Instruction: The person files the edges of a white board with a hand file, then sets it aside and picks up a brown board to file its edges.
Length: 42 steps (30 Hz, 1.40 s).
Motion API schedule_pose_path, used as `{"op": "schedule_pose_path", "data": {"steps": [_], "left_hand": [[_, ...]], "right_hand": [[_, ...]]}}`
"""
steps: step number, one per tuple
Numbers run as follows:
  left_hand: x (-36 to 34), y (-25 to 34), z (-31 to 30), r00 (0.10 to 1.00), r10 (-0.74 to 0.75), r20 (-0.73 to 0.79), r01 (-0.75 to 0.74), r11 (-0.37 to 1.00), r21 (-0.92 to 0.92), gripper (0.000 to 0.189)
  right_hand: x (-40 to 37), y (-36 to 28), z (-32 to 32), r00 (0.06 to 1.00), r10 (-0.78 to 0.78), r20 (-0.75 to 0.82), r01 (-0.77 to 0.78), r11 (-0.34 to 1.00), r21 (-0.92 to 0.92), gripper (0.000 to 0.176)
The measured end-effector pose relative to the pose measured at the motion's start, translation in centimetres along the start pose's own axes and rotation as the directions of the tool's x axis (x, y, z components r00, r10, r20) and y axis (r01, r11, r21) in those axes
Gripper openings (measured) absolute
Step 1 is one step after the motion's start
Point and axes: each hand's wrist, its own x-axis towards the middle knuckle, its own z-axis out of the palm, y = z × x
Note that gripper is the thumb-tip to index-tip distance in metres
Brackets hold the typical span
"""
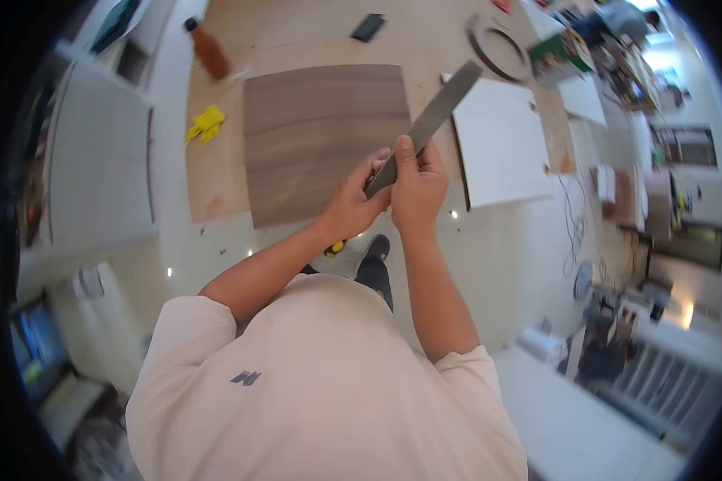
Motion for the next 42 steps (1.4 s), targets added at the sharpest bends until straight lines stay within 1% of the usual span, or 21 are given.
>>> {"op": "schedule_pose_path", "data": {"steps": [2, 4, 6, 7, 9, 10, 11, 12, 14, 15, 19, 20, 21, 23, 26, 29, 32, 35, 38, 41, 42], "left_hand": [[0.2, 1.4, -0.4, 0.986, -0.024, -0.166, 0.043, 0.993, 0.11, 0.069], [-0.6, 2.2, -0.5, 0.945, -0.123, -0.303, 0.18, 0.969, 0.17, 0.063], [-1.9, 1.9, -0.1, 0.884, -0.15, -0.442, 0.253, 0.95, 0.184, 0.057], [-3.4, 0.8, 0.2, 0.848, -0.134, -0.512, 0.258, 0.95, 0.177, 0.054], [-7.4, -2.1, 0.9, 0.76, -0.075, -0.645, 0.288, 0.93, 0.23, 0.048], [-9.8, -3.3, 1.3, 0.711, -0.026, -0.702, 0.316, 0.905, 0.286, 0.045], [-12.2, -3.7, 1.6, 0.679, -0.069, -0.731, 0.372, 0.89, 0.262, 0.045], [-14.6, -3.8, 2.0, 0.645, -0.108, -0.757, 0.423, 0.875, 0.236, 0.045], [-18.4, -3.7, 3.4, 0.558, -0.179, -0.811, 0.588, 0.774, 0.234, 0.045], [-20.0, -4.3, 4.3, 0.544, -0.163, -0.823, 0.599, 0.762, 0.246, 0.046], [-22.9, -8.4, 6.8, 0.512, -0.061, -0.857, 0.603, 0.736, 0.308, 0.05], [-22.8, -9.2, 7.1, 0.515, -0.024, -0.857, 0.588, 0.738, 0.332, 0.051], [-22.4, -9.6, 7.3, 0.55, -0.024, -0.835, 0.625, 0.674, 0.393, 0.052], [-21.5, -10.6, 7.8, 0.608, -0.029, -0.794, 0.683, 0.53, 0.503, 0.053], [-18.2, -11.8, 8.1, 0.64, -0.049, -0.767, 0.685, 0.487, 0.541, 0.053], [-12.1, -11.7, 8.1, 0.657, -0.001, -0.753, 0.678, 0.437, 0.591, 0.053], [-10.0, -10.3, 8.1, 0.643, -0.074, -0.763, 0.716, 0.413, 0.563, 0.053], [-14.6, -11.3, 9.1, 0.61, 0.132, -0.781, 0.666, 0.449, 0.596, 0.052], [-19.1, -11.2, 10.6, 0.561, -0.111, -0.82, 0.792, 0.36, 0.493, 0.052], [-13.9, -12.3, 10.9, 0.661, 0.096, -0.744, 0.66, 0.397, 0.638, 0.053], [-11.6, -12.1, 10.9, 0.659, 0.056, -0.75, 0.68, 0.382, 0.626, 0.052]], "right_hand": [[1.1, -0.4, -0.1, 0.986, 0.089, 0.142, -0.101, 0.992, 0.079, 0.027], [1.8, 1.1, -1.5, 0.925, 0.085, 0.37, -0.091, 0.996, -0.002, 0.025], [2.8, 3.7, -3.0, 0.825, 0.071, 0.561, -0.025, 0.996, -0.089, 0.026], [3.7, 5.0, -3.5, 0.794, -0.009, 0.608, 0.159, 0.968, -0.193, 0.027], [6.2, 8.0, -3.6, 0.694, -0.136, 0.706, 0.511, 0.785, -0.351, 0.029], [7.7, 9.5, -3.7, 0.654, -0.188, 0.733, 0.62, 0.688, -0.377, 0.031], [9.7, 11.0, -3.5, 0.607, -0.238, 0.759, 0.719, 0.571, -0.396, 0.033], [11.6, 12.2, -3.0, 0.551, -0.282, 0.785, 0.802, 0.438, -0.406, 0.036], [14.9, 14.1, -2.2, 0.551, -0.254, 0.795, 0.834, 0.209, -0.511, 0.044], [15.9, 14.6, -2.0, 0.552, -0.238, 0.799, 0.831, 0.085, -0.549, 0.047], [15.8, 15.5, -1.9, 0.633, -0.137, 0.762, 0.774, 0.07, -0.63, 0.059], [15.8, 15.3, -1.9, 0.656, -0.112, 0.746, 0.754, 0.05, -0.655, 0.06], [16.0, 15.0, -1.8, 0.675, -0.093, 0.732, 0.737, 0.026, -0.676, 0.062], [16.1, 15.1, -1.5, 0.667, -0.088, 0.739, 0.743, 0.019, -0.669, 0.061], [16.5, 15.5, -1.3, 0.657, -0.071, 0.751, 0.753, 0.014, -0.658, 0.059], [16.8, 15.6, -1.6, 0.65, -0.05, 0.758, 0.76, 0.03, -0.649, 0.058], [16.8, 15.8, -1.9, 0.636, -0.07, 0.768, 0.772, 0.052, -0.634, 0.057], [16.7, 15.4, -2.0, 0.633, -0.078, 0.77, 0.774, 0.066, -0.629, 0.056], [16.6, 15.6, -2.0, 0.639, -0.078, 0.765, 0.769, 0.071, -0.635, 0.056], [16.8, 15.3, -1.8, 0.628, -0.072, 0.774, 0.778, 0.085, -0.623, 0.055], [16.6, 15.1, -2.1, 0.626, -0.067, 0.777, 0.78, 0.091, -0.62, 0.055]]}}
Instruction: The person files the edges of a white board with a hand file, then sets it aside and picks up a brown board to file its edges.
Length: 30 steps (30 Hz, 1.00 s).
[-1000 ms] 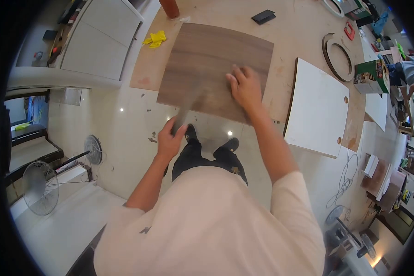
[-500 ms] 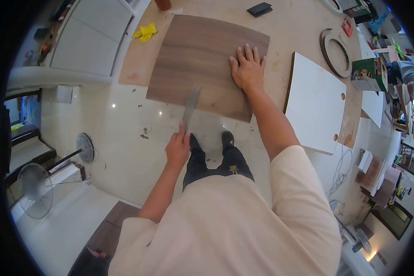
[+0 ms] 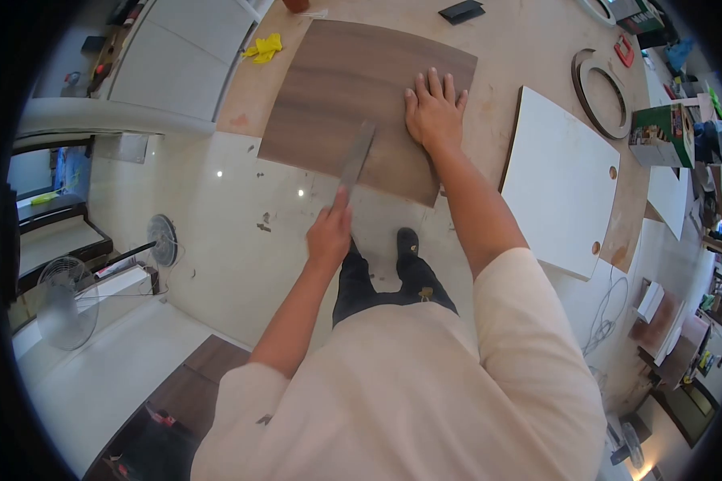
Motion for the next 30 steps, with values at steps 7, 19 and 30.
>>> {"op": "schedule_pose_path", "data": {"steps": [7, 19, 30], "left_hand": [[-3.8, -2.8, -0.5, 0.994, -0.08, -0.073, 0.082, 0.996, 0.023, 0.051], [1.5, 3.8, -0.3, 0.997, -0.048, 0.062, 0.056, 0.99, -0.13, 0.052], [-5.7, -6.2, -4.6, 0.976, -0.192, -0.101, 0.171, 0.968, -0.182, 0.059]], "right_hand": [[0.6, 0.6, 0.3, 0.999, -0.028, -0.025, 0.029, 0.999, 0.038, 0.053], [0.8, 1.5, 0.3, 0.998, -0.051, 0.045, 0.048, 0.996, 0.081, 0.055], [2.3, -3.9, -2.0, 0.957, 0.159, 0.241, -0.147, 0.987, -0.069, 0.071]]}}
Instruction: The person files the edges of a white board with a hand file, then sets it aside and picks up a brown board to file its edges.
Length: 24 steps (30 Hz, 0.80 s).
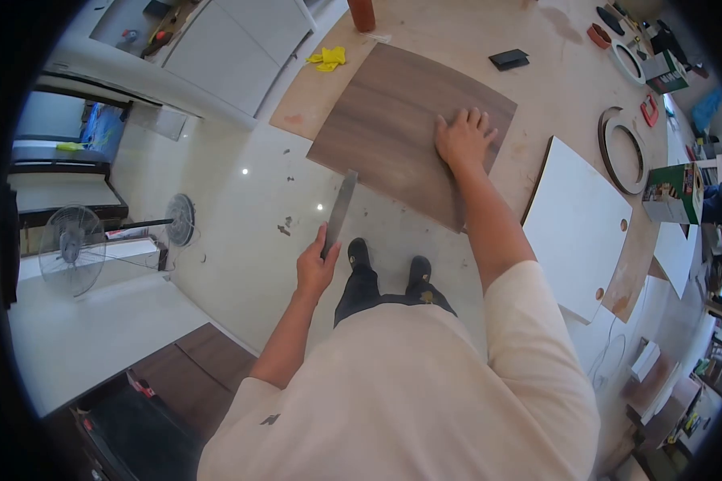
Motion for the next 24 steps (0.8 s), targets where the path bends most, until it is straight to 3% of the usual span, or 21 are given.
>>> {"op": "schedule_pose_path", "data": {"steps": [4, 7, 10, 13, 16, 19, 20, 22, 24], "left_hand": [[1.7, -0.9, -1.3, 0.998, 0.054, 0.022, -0.055, 0.997, 0.045, 0.058], [3.4, -1.4, -0.3, 0.979, 0.072, 0.192, -0.101, 0.984, 0.148, 0.056], [7.7, 2.2, 2.3, 0.968, 0.17, 0.186, -0.193, 0.975, 0.112, 0.054], [11.3, 4.7, 2.2, 0.952, 0.173, 0.253, -0.207, 0.972, 0.114, 0.053], [9.6, -1.2, 0.4, 0.967, 0.172, 0.189, -0.196, 0.974, 0.115, 0.051], [7.8, -5.2, -3.4, 0.956, 0.046, 0.29, -0.104, 0.977, 0.186, 0.052], [8.1, -5.3, -2.9, 0.956, 0.106, 0.274, -0.149, 0.979, 0.142, 0.052], [10.0, -3.3, -1.3, 0.948, 0.228, 0.223, -0.245, 0.968, 0.053, 0.052], [13.3, 0.9, 0.6, 0.935, 0.237, 0.263, -0.267, 0.96, 0.083, 0.053]], "right_hand": [[1.2, -5.4, 3.1, 0.99, -0.036, -0.137, 0.04, 0.999, 0.023, 0.073], [0.4, -6.9, 3.2, 0.987, -0.021, -0.159, 0.028, 0.999, 0.039, 0.072], [0.9, -6.7, 3.3, 0.986, -0.023, -0.166, 0.027, 0.999, 0.024, 0.071], [0.9, -6.5, 3.0, 0.987, -0.021, -0.161, 0.027, 0.999, 0.033, 0.07], [1.4, -6.6, 3.1, 0.985, -0.02, -0.172, 0.028, 0.999, 0.046, 0.068], [1.0, -6.3, 4.0, 0.985, 0.013, -0.171, -0.011, 1.0, 0.015, 0.068], [1.1, -6.4, 4.0, 0.985, 0.013, -0.173, -0.014, 1.0, -0.001, 0.067], [1.4, -6.7, 3.8, 0.984, 0.011, -0.176, -0.013, 1.0, -0.013, 0.067], [1.3, -6.4, 3.9, 0.986, 0.008, -0.169, -0.01, 1.0, -0.006, 0.066]]}}
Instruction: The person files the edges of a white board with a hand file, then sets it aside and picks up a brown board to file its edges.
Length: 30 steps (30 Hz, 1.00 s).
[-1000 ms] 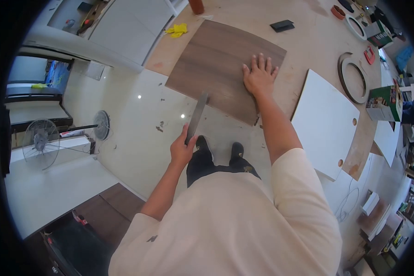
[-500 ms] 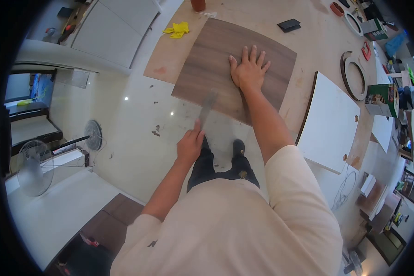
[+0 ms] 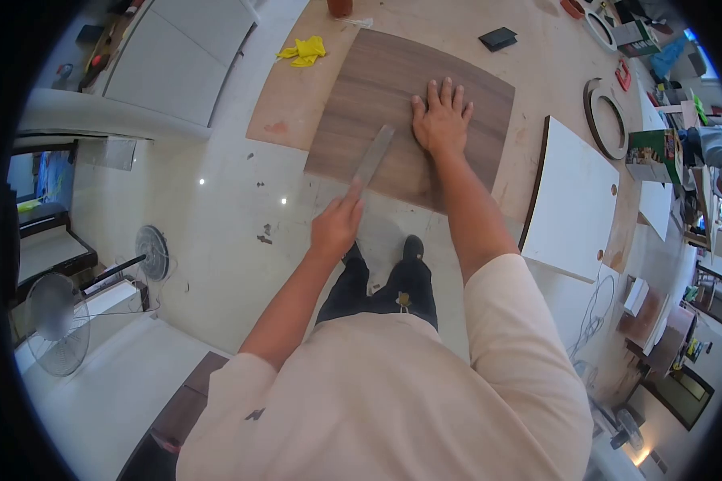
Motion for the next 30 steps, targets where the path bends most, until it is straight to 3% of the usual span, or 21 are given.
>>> {"op": "schedule_pose_path", "data": {"steps": [1, 4, 7, 10, 13, 16, 19, 22, 23, 25, 28, 30], "left_hand": [[1.0, 0.9, 0.1, 1.0, 0.007, 0.022, -0.008, 1.0, 0.016, 0.053], [-0.6, -1.3, 0.3, 0.991, 0.08, -0.111, -0.084, 0.996, -0.027, 0.052], [-6.5, -6.5, -1.7, 0.996, -0.093, 0.0, 0.093, 0.995, 0.021, 0.049], [-6.8, -7.3, -2.0, 0.995, -0.095, 0.021, 0.094, 0.995, 0.03, 0.049], [-0.7, -3.2, 0.2, 0.994, 0.048, -0.097, -0.054, 0.996, -0.064, 0.05], [1.4, -0.9, -0.7, 0.999, -0.008, 0.043, 0.008, 1.0, 0.002, 0.05], [-3.2, -4.9, -1.5, 0.998, -0.014, -0.06, 0.012, 0.999, -0.032, 0.051], [-7.7, -8.8, -3.4, 0.992, -0.126, 0.013, 0.125, 0.992, 0.035, 0.053], [-7.9, -8.6, -2.9, 0.996, -0.09, -0.009, 0.09, 0.996, 0.01, 0.053], [-4.7, -7.2, -2.1, 0.996, -0.006, -0.085, 0.003, 1.0, -0.027, 0.053], [1.0, -3.4, -0.8, 0.997, 0.001, -0.072, -0.001, 1.0, -0.002, 0.049], [0.9, -3.4, -1.8, 0.997, 0.015, -0.071, -0.013, 1.0, 0.028, 0.052]], "right_hand": [[-0.3, 0.2, 0.0, 1.0, -0.004, -0.007, 0.004, 1.0, -0.002, 0.066], [0.3, 0.0, -0.1, 0.999, -0.03, -0.024, 0.029, 1.0, -0.008, 0.066], [0.1, -0.1, 0.1, 1.0, -0.003, -0.02, 0.003, 1.0, -0.02, 0.066], [0.1, -0.2, 0.2, 1.0, -0.011, -0.019, 0.01, 0.999, -0.043, 0.067], [-0.2, -0.1, 0.3, 1.0, -0.017, -0.021, 0.016, 0.999, -0.037, 0.067], [0.4, 0.3, -0.1, 0.998, -0.041, -0.04, 0.04, 0.999, -0.024, 0.068], [0.1, -0.6, -0.4, 1.0, 0.012, 0.012, -0.012, 0.999, 0.036, 0.071], [0.3, -2.0, -0.6, 0.994, 0.105, 0.033, -0.105, 0.994, 0.022, 0.075], [0.0, -3.2, -0.1, 0.991, 0.134, 0.021, -0.135, 0.991, 0.007, 0.076], [0.8, -4.5, 0.2, 0.989, 0.149, -0.009, -0.149, 0.989, 0.005, 0.077], [0.2, -3.9, 0.3, 0.99, 0.14, 0.002, -0.14, 0.99, 0.014, 0.078], [0.3, -4.1, -0.3, 0.99, 0.139, 0.011, -0.139, 0.989, 0.049, 0.079]]}}
